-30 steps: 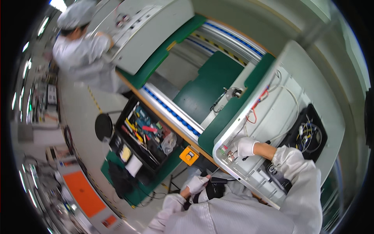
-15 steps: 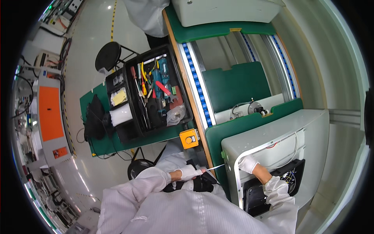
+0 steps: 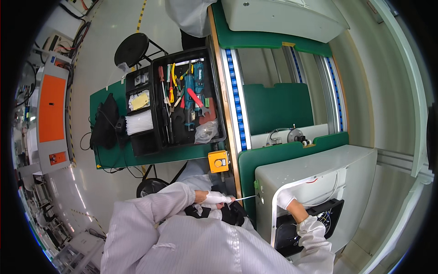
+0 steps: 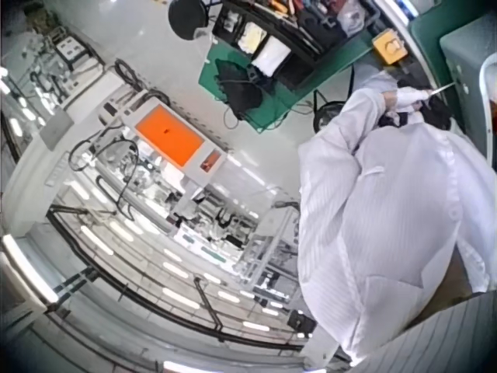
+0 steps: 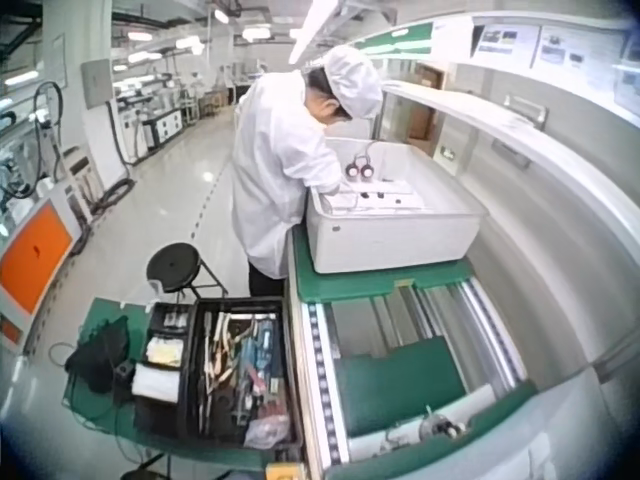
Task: Assembling and wiring components inside a large electronic device housing on a factory production line.
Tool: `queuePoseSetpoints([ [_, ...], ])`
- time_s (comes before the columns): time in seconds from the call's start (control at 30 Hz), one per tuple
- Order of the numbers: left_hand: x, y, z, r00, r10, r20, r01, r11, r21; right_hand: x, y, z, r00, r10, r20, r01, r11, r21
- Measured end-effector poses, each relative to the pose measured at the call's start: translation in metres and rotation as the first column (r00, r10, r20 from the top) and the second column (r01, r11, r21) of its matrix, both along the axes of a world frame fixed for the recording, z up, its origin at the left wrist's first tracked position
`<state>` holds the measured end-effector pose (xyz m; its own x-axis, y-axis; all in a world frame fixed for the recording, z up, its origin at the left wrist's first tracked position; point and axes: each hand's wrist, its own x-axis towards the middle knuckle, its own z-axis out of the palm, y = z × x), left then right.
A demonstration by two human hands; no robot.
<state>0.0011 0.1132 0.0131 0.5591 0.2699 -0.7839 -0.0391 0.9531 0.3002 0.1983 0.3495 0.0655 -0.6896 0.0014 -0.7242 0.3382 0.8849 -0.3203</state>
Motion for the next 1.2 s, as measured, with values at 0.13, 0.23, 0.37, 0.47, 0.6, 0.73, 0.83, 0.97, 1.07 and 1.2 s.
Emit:
queuePoseSetpoints([
  [0.13,0.012,-0.004,0.007,0.939,-0.018,-0.344,0.097,0.972,0.213,-0.002,-0.003,0.002,0.999,-0.023,0.046,0.024,0.999,-0.021],
  [0.23,0.015,-0.005,0.014,0.869,-0.1,-0.484,0.245,0.938,0.245,0.007,-0.005,-0.011,0.999,-0.005,0.046,0.005,1.0,0.013],
  [0.37,0.012,0.002,0.016,0.838,-0.169,-0.519,0.317,0.925,0.21,0.0,-0.006,0.005,0.998,-0.05,0.039,0.048,0.997,0.052],
  [0.47,0.011,-0.003,0.001,0.874,-0.104,-0.475,0.247,0.937,0.248,-0.003,-0.002,0.009,0.997,-0.072,-0.036,0.072,0.997,0.01],
  [0.6,-0.018,0.009,-0.002,0.881,-0.179,-0.437,0.304,0.923,0.235,-0.004,0.003,0.021,0.971,-0.236,-0.047,0.236,0.972,-0.009],
  [0.73,-0.043,-0.003,-0.003,0.757,-0.025,-0.653,0.284,0.912,0.295,0.102,0.016,0.047,0.66,-0.639,-0.394,0.673,0.737,-0.069],
  [0.83,-0.061,-0.025,0.001,0.649,0.148,-0.746,0.37,0.796,0.479,0.191,0.014,0.087,0.58,-0.773,-0.256,0.814,0.548,0.193],
  [0.97,-0.092,-0.084,-0.039,0.554,0.389,-0.736,0.448,0.606,0.657,0.274,-0.024,0.111,0.402,-0.914,0.052,0.835,0.389,0.39],
  [1.07,-0.1,-0.122,-0.046,0.791,0.377,-0.481,-0.28,0.923,0.263,0.317,-0.08,0.074,0.439,-0.86,0.26,0.766,0.509,0.392],
  [1.2,-0.111,-0.145,-0.056,0.758,0.413,-0.506,-0.471,0.882,0.013,0.332,-0.124,0.041,0.513,-0.825,0.237,0.737,0.564,0.372],
])
